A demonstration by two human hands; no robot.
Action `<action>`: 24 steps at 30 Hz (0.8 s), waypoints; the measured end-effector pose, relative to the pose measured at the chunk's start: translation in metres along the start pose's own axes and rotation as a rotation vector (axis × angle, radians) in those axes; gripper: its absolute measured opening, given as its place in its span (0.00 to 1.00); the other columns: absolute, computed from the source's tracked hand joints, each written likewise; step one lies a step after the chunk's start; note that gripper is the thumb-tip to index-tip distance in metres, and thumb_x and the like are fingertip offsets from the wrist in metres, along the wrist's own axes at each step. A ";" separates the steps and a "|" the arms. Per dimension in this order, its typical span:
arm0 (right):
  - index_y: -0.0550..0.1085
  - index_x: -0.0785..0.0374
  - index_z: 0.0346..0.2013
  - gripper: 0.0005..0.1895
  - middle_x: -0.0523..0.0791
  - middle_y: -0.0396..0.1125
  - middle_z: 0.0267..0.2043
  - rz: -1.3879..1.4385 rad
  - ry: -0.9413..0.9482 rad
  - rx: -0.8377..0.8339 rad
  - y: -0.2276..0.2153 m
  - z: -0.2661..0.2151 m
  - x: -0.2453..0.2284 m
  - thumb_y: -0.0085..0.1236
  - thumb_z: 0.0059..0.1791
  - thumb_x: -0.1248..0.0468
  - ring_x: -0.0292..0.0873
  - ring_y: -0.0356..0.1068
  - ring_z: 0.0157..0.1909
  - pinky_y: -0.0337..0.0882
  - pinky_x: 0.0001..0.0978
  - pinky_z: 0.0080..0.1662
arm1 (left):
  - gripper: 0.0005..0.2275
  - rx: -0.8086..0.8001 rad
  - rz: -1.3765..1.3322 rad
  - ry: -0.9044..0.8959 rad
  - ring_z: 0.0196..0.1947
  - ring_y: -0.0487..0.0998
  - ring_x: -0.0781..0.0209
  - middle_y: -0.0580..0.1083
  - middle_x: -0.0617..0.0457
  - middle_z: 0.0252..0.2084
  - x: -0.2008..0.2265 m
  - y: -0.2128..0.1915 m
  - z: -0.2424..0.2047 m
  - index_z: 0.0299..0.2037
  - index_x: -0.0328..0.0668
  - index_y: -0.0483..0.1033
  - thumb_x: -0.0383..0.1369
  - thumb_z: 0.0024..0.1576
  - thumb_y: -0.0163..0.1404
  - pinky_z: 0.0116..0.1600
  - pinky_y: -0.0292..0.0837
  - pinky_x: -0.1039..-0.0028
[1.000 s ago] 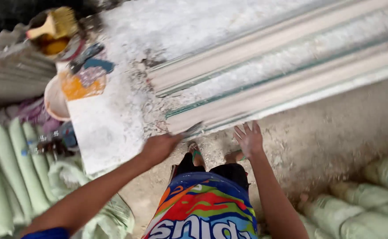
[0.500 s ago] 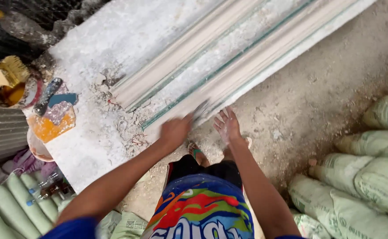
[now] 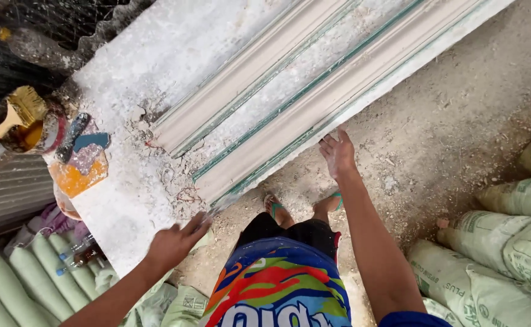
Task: The person uses a small metal scraper to remove dust and debris from the grooves of several long white molded trim pieces laid on a workbench. They repeatedly scrape along the length of each piece, occasionally repositioning the trim to access different sections.
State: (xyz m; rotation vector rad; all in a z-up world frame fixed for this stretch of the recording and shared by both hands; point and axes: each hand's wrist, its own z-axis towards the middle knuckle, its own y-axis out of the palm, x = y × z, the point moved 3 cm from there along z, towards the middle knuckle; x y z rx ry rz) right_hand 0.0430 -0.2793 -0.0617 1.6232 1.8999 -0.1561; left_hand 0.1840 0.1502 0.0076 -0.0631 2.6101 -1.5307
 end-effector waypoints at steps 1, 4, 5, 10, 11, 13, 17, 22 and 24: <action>0.39 0.50 0.78 0.33 0.58 0.39 0.80 0.035 -0.028 -0.086 -0.015 0.023 0.015 0.28 0.60 0.49 0.61 0.42 0.80 0.44 0.54 0.76 | 0.32 0.211 -0.029 -0.044 0.23 0.78 0.50 0.61 0.52 0.70 0.012 -0.033 0.032 0.70 0.63 0.55 0.25 0.55 0.48 0.18 0.75 0.62; 0.38 0.46 0.78 0.37 0.56 0.38 0.81 0.079 -0.050 -0.180 -0.020 0.019 0.015 0.33 0.58 0.43 0.63 0.37 0.80 0.33 0.60 0.76 | 0.21 0.486 -0.165 -0.036 0.27 0.81 0.45 0.72 0.55 0.61 0.041 -0.079 0.213 0.68 0.69 0.62 0.35 0.65 0.43 0.32 0.81 0.53; 0.37 0.45 0.79 0.38 0.57 0.34 0.82 0.085 -0.028 -0.190 -0.016 0.005 0.012 0.34 0.57 0.41 0.64 0.35 0.81 0.31 0.62 0.76 | 0.21 0.533 -0.279 0.012 0.32 0.82 0.43 0.74 0.53 0.57 0.068 -0.099 0.288 0.70 0.70 0.60 0.34 0.66 0.41 0.40 0.81 0.49; 0.43 0.44 0.79 0.37 0.54 0.51 0.76 -0.086 0.060 -0.139 -0.046 0.007 -0.004 0.28 0.57 0.39 0.64 0.47 0.77 0.37 0.69 0.72 | 0.17 0.372 -0.341 0.071 0.36 0.83 0.41 0.74 0.46 0.56 0.064 -0.159 0.341 0.62 0.60 0.66 0.34 0.63 0.43 0.41 0.75 0.47; 0.41 0.47 0.79 0.37 0.55 0.47 0.78 -0.104 0.003 -0.171 -0.047 0.018 -0.021 0.28 0.57 0.41 0.66 0.45 0.78 0.39 0.72 0.71 | 0.19 0.277 -0.462 0.042 0.42 0.82 0.35 0.73 0.48 0.59 0.039 -0.160 0.335 0.68 0.69 0.59 0.38 0.66 0.39 0.49 0.73 0.43; 0.40 0.44 0.79 0.37 0.55 0.40 0.80 -0.075 -0.027 -0.132 -0.062 0.042 -0.039 0.28 0.58 0.39 0.66 0.42 0.78 0.41 0.74 0.70 | 0.19 0.187 -0.471 -0.056 0.44 0.82 0.34 0.72 0.50 0.61 0.032 -0.156 0.251 0.69 0.70 0.58 0.39 0.66 0.38 0.49 0.74 0.42; 0.39 0.41 0.78 0.36 0.53 0.37 0.81 0.236 -0.027 -0.183 -0.065 0.091 -0.064 0.26 0.57 0.38 0.71 0.38 0.78 0.43 0.73 0.71 | 0.19 -0.069 -0.611 -0.429 0.48 0.80 0.33 0.73 0.59 0.62 0.018 -0.131 0.121 0.68 0.78 0.62 0.46 0.65 0.37 0.49 0.77 0.42; 0.33 0.48 0.79 0.41 0.57 0.29 0.82 0.142 0.021 -0.175 -0.060 0.081 -0.071 0.23 0.55 0.37 0.71 0.33 0.79 0.33 0.66 0.74 | 0.16 0.033 -0.722 -0.473 0.49 0.81 0.36 0.79 0.52 0.53 0.042 -0.187 0.217 0.62 0.60 0.73 0.42 0.66 0.41 0.53 0.76 0.42; 0.33 0.47 0.78 0.42 0.55 0.28 0.82 0.164 0.028 -0.186 -0.059 0.077 -0.082 0.24 0.55 0.36 0.70 0.33 0.79 0.31 0.65 0.75 | 0.16 0.123 -0.692 -0.369 0.48 0.81 0.35 0.80 0.47 0.50 0.050 -0.218 0.332 0.62 0.57 0.73 0.40 0.66 0.41 0.52 0.75 0.41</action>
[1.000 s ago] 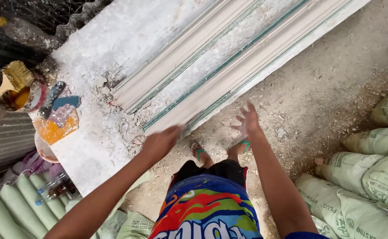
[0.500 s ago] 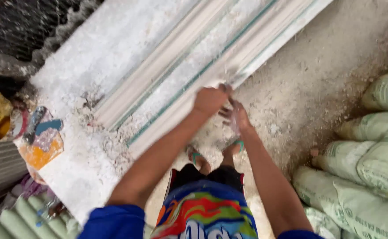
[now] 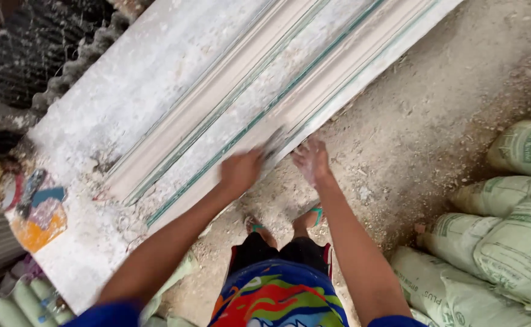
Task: The person uses a small metal scraper to remove dust and debris from the grooves of several long white molded trim pieces laid on a workbench. They repeatedly scrape along the length of each piece, occasionally repositioning the trim to access different sections.
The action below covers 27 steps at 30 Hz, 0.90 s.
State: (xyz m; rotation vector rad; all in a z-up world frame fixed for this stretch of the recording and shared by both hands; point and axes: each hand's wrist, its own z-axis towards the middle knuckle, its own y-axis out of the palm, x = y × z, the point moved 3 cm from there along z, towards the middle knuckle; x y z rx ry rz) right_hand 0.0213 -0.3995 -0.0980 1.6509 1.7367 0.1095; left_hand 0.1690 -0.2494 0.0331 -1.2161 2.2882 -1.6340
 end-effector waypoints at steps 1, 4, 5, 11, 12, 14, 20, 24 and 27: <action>0.36 0.43 0.79 0.41 0.52 0.33 0.82 -0.058 0.045 -0.018 -0.001 -0.005 -0.002 0.25 0.53 0.36 0.68 0.40 0.78 0.30 0.67 0.73 | 0.17 0.070 -0.050 0.076 0.49 0.81 0.36 0.80 0.48 0.48 0.041 0.011 0.057 0.62 0.59 0.73 0.40 0.66 0.39 0.54 0.75 0.43; 0.43 0.40 0.79 0.39 0.49 0.42 0.81 -0.266 0.119 -0.009 -0.024 -0.015 -0.007 0.23 0.53 0.37 0.65 0.46 0.77 0.28 0.74 0.70 | 0.17 0.113 -0.094 0.172 0.50 0.81 0.37 0.80 0.49 0.48 0.098 0.031 0.117 0.62 0.61 0.72 0.41 0.65 0.38 0.55 0.75 0.44; 0.46 0.41 0.79 0.38 0.49 0.47 0.79 -0.430 0.142 0.010 -0.037 -0.014 -0.016 0.20 0.54 0.38 0.64 0.46 0.77 0.27 0.79 0.68 | 0.17 0.105 -0.093 0.190 0.51 0.81 0.38 0.80 0.49 0.50 0.107 0.034 0.126 0.63 0.62 0.71 0.42 0.66 0.38 0.55 0.75 0.45; 0.76 0.45 0.61 0.26 0.50 0.70 0.58 -0.932 -0.185 0.268 -0.164 0.073 -0.079 0.51 0.53 0.40 0.56 0.68 0.61 0.74 0.53 0.49 | 0.18 -0.038 0.066 0.143 0.51 0.80 0.37 0.73 0.54 0.63 0.050 0.019 0.045 0.66 0.61 0.69 0.43 0.67 0.39 0.53 0.76 0.43; 0.76 0.45 0.61 0.26 0.50 0.70 0.58 -0.934 -0.183 0.261 -0.150 0.064 -0.091 0.51 0.53 0.40 0.56 0.68 0.61 0.74 0.53 0.49 | 0.18 -0.036 0.067 0.136 0.51 0.80 0.37 0.73 0.54 0.63 0.038 0.013 0.010 0.66 0.61 0.69 0.43 0.67 0.39 0.53 0.76 0.43; 0.74 0.57 0.56 0.25 0.47 0.71 0.54 -0.782 -0.265 0.326 -0.119 0.049 -0.120 0.62 0.50 0.48 0.50 0.70 0.56 0.80 0.45 0.44 | 0.23 -0.218 0.306 0.047 0.44 0.82 0.32 0.62 0.61 0.73 0.010 0.002 -0.056 0.71 0.71 0.56 0.35 0.64 0.38 0.49 0.78 0.38; 0.39 0.59 0.78 0.36 0.59 0.27 0.81 -0.163 -0.065 0.034 -0.024 0.030 -0.131 0.27 0.60 0.45 0.64 0.32 0.80 0.41 0.60 0.75 | 0.30 0.039 0.514 0.297 0.31 0.83 0.41 0.65 0.51 0.69 -0.019 0.077 -0.017 0.72 0.68 0.55 0.28 0.59 0.45 0.35 0.82 0.47; 0.37 0.61 0.78 0.41 0.58 0.27 0.82 -0.022 -0.029 -0.063 -0.041 0.027 -0.156 0.24 0.58 0.39 0.67 0.32 0.80 0.34 0.63 0.75 | 0.25 0.220 0.358 0.533 0.38 0.83 0.40 0.73 0.49 0.57 0.193 0.041 0.176 0.73 0.63 0.59 0.30 0.64 0.46 0.44 0.78 0.43; 0.47 0.55 0.78 0.43 0.50 0.45 0.80 -0.329 0.051 0.052 -0.042 0.016 -0.187 0.15 0.56 0.34 0.61 0.44 0.79 0.38 0.66 0.74 | 0.20 0.203 0.297 0.541 0.36 0.84 0.41 0.74 0.46 0.50 0.266 0.036 0.245 0.62 0.52 0.67 0.26 0.60 0.45 0.40 0.79 0.45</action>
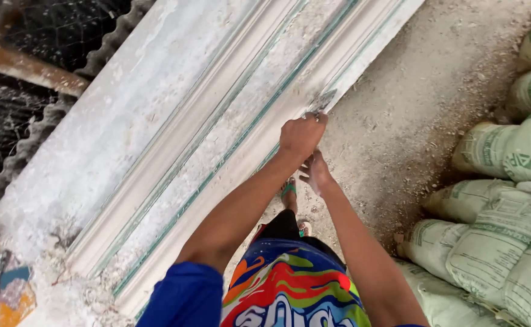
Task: The person uses a small metal scraper to remove dust and debris from the grooves of several long white molded trim pieces laid on a workbench. They repeatedly scrape along the length of each piece, occasionally repositioning the trim to access different sections.
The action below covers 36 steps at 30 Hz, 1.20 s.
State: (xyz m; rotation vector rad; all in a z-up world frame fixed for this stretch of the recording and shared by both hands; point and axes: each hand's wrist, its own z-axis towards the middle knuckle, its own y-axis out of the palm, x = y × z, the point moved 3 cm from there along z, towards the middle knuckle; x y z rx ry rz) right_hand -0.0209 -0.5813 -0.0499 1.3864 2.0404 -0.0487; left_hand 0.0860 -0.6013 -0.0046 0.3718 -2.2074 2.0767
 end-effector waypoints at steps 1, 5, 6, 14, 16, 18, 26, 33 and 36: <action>0.43 0.57 0.78 0.41 0.53 0.39 0.80 0.015 -0.026 0.039 -0.008 0.004 -0.009 0.15 0.57 0.37 0.65 0.39 0.79 0.38 0.69 0.73 | 0.19 -0.052 -0.086 -0.051 0.40 0.83 0.39 0.75 0.46 0.52 -0.007 0.000 0.001 0.63 0.51 0.67 0.27 0.61 0.43 0.45 0.77 0.43; 0.41 0.49 0.79 0.39 0.52 0.33 0.82 0.194 -0.083 0.096 -0.074 0.074 -0.027 0.26 0.57 0.37 0.65 0.36 0.80 0.40 0.67 0.73 | 0.23 -0.380 -0.441 -0.457 0.64 0.72 0.39 0.66 0.58 0.70 -0.045 -0.036 -0.118 0.71 0.67 0.61 0.51 0.67 0.28 0.67 0.60 0.41; 0.41 0.49 0.79 0.39 0.52 0.33 0.82 0.195 -0.079 0.091 -0.080 0.086 -0.037 0.26 0.57 0.37 0.65 0.36 0.80 0.40 0.67 0.73 | 0.23 -0.382 -0.437 -0.462 0.64 0.72 0.39 0.66 0.58 0.70 -0.044 -0.050 -0.153 0.71 0.67 0.61 0.51 0.67 0.28 0.67 0.60 0.41; 0.43 0.59 0.78 0.42 0.57 0.35 0.81 0.346 -0.098 0.047 -0.083 0.106 -0.073 0.20 0.57 0.36 0.67 0.34 0.80 0.39 0.60 0.75 | 0.18 -0.181 -0.421 -0.591 0.52 0.78 0.32 0.78 0.43 0.56 -0.050 -0.051 -0.138 0.64 0.49 0.73 0.38 0.65 0.43 0.55 0.75 0.42; 0.43 0.58 0.78 0.42 0.56 0.35 0.81 0.367 -0.097 0.037 -0.087 0.108 -0.071 0.20 0.57 0.36 0.66 0.36 0.80 0.41 0.60 0.75 | 0.18 -0.170 -0.420 -0.501 0.53 0.78 0.34 0.78 0.44 0.54 -0.039 -0.035 -0.015 0.63 0.53 0.73 0.39 0.65 0.41 0.57 0.74 0.43; 0.43 0.57 0.78 0.42 0.55 0.34 0.81 0.390 -0.081 0.031 -0.088 0.102 -0.064 0.20 0.57 0.35 0.66 0.37 0.79 0.42 0.60 0.75 | 0.17 -0.172 -0.423 -0.418 0.55 0.79 0.36 0.78 0.44 0.52 -0.016 -0.022 0.086 0.63 0.57 0.72 0.41 0.65 0.39 0.58 0.72 0.44; 0.40 0.55 0.79 0.39 0.55 0.32 0.82 0.172 -0.151 0.109 -0.103 0.064 -0.134 0.18 0.58 0.38 0.67 0.35 0.79 0.40 0.72 0.72 | 0.19 -0.134 -0.641 -0.249 0.62 0.71 0.28 0.71 0.37 0.65 -0.014 -0.052 0.055 0.69 0.48 0.68 0.36 0.66 0.43 0.63 0.64 0.38; 0.38 0.59 0.78 0.42 0.52 0.38 0.81 0.347 -0.138 0.105 -0.158 0.162 -0.175 0.26 0.55 0.40 0.54 0.43 0.80 0.48 0.51 0.74 | 0.43 -0.348 0.040 -0.173 0.23 0.81 0.50 0.57 0.54 0.75 -0.054 -0.014 -0.172 0.73 0.67 0.50 0.17 0.49 0.54 0.29 0.85 0.58; 0.56 0.66 0.72 0.49 0.57 0.59 0.70 0.204 -0.150 0.189 -0.176 0.192 -0.169 0.35 0.48 0.32 0.58 0.61 0.69 0.62 0.48 0.70 | 0.42 -0.336 0.300 -0.073 0.21 0.77 0.53 0.57 0.58 0.74 -0.032 -0.009 -0.119 0.72 0.65 0.54 0.19 0.46 0.54 0.11 0.67 0.63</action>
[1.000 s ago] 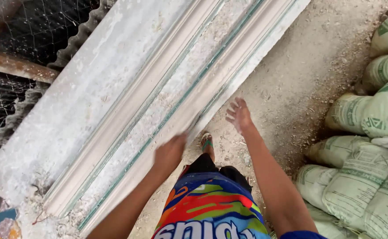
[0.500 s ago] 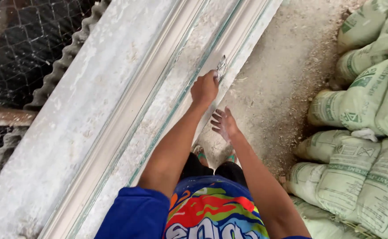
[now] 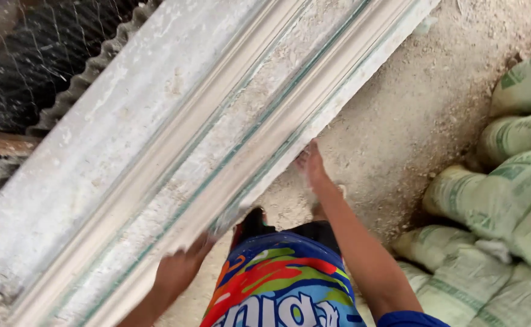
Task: The person uses a small metal scraper to remove dust and debris from the grooves of several long white molded trim pieces laid on a workbench. They repeatedly scrape along the length of each piece, occasionally repositioning the trim to access different sections.
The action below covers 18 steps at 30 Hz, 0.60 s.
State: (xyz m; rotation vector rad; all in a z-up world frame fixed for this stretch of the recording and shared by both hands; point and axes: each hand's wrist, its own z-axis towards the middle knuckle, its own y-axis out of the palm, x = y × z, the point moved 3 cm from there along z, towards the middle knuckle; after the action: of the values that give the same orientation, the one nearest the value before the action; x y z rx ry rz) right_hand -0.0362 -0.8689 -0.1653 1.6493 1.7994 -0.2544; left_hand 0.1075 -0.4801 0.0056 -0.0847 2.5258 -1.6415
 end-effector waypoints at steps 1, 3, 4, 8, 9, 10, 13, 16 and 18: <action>0.61 0.57 0.60 0.37 0.47 0.63 0.55 0.121 0.052 -0.086 -0.010 0.007 0.010 0.40 0.51 0.32 0.49 0.65 0.57 0.66 0.43 0.59 | 0.35 -0.005 -0.119 -0.031 0.29 0.80 0.45 0.61 0.57 0.71 0.017 -0.035 0.046 0.70 0.68 0.56 0.24 0.52 0.50 0.24 0.74 0.56; 0.66 0.47 0.48 0.26 0.36 0.66 0.40 0.230 0.079 -0.190 -0.021 0.022 -0.008 0.44 0.53 0.32 0.40 0.69 0.44 0.71 0.39 0.48 | 0.28 0.026 -0.235 -0.072 0.36 0.82 0.37 0.66 0.55 0.68 0.040 -0.091 0.181 0.68 0.72 0.57 0.28 0.59 0.45 0.36 0.81 0.48; 0.61 0.53 0.60 0.33 0.46 0.60 0.57 0.220 0.165 -0.243 -0.027 0.013 -0.011 0.36 0.55 0.32 0.51 0.61 0.60 0.62 0.48 0.59 | 0.26 0.041 -0.316 -0.040 0.42 0.81 0.34 0.64 0.55 0.69 0.062 -0.117 0.249 0.69 0.69 0.58 0.29 0.61 0.45 0.47 0.73 0.41; 0.52 0.54 0.74 0.44 0.49 0.57 0.64 -0.023 0.257 -0.320 -0.062 0.015 -0.040 0.20 0.56 0.28 0.56 0.56 0.70 0.51 0.57 0.72 | 0.18 0.292 -0.264 0.006 0.36 0.84 0.47 0.74 0.55 0.57 0.128 -0.167 0.476 0.60 0.62 0.66 0.28 0.61 0.48 0.42 0.76 0.52; 0.52 0.54 0.74 0.44 0.49 0.57 0.64 -0.030 0.258 -0.325 -0.063 0.015 -0.069 0.20 0.56 0.28 0.56 0.56 0.70 0.51 0.57 0.72 | 0.18 0.294 -0.266 -0.002 0.36 0.84 0.47 0.74 0.55 0.57 0.120 -0.178 0.472 0.60 0.62 0.66 0.28 0.61 0.48 0.42 0.76 0.52; 0.52 0.55 0.75 0.40 0.51 0.55 0.70 -0.094 0.214 -0.289 -0.065 0.011 -0.093 0.20 0.57 0.33 0.59 0.54 0.72 0.53 0.59 0.71 | 0.17 0.267 -0.316 -0.014 0.41 0.84 0.46 0.75 0.58 0.58 0.111 -0.184 0.461 0.61 0.64 0.68 0.30 0.62 0.46 0.45 0.77 0.51; 0.58 0.50 0.62 0.28 0.47 0.58 0.63 -0.071 0.144 -0.233 -0.089 0.046 -0.147 0.25 0.58 0.37 0.58 0.57 0.69 0.54 0.61 0.69 | 0.16 0.061 -0.506 -0.194 0.51 0.81 0.45 0.75 0.62 0.60 0.086 -0.178 0.377 0.63 0.70 0.69 0.41 0.65 0.40 0.53 0.75 0.49; 0.50 0.50 0.63 0.30 0.47 0.44 0.67 0.095 0.110 -0.273 -0.094 0.109 -0.182 0.29 0.57 0.35 0.57 0.44 0.72 0.43 0.59 0.72 | 0.18 -0.094 -0.750 -0.500 0.58 0.77 0.44 0.75 0.61 0.62 0.065 -0.172 0.261 0.65 0.71 0.71 0.49 0.66 0.40 0.61 0.73 0.47; 0.36 0.56 0.79 0.45 0.55 0.25 0.82 0.169 0.129 -0.327 -0.081 0.106 -0.196 0.28 0.57 0.33 0.61 0.26 0.81 0.33 0.56 0.76 | 0.18 -0.090 -0.861 -0.652 0.59 0.77 0.42 0.76 0.59 0.62 0.064 -0.167 0.204 0.64 0.67 0.73 0.47 0.65 0.44 0.62 0.73 0.46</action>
State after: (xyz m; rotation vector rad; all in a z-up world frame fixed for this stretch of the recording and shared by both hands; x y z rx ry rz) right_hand -0.0817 -1.1014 -0.1529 1.5961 1.6752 0.2162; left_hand 0.0687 -0.7400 0.0716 -1.6002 2.1066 -1.3297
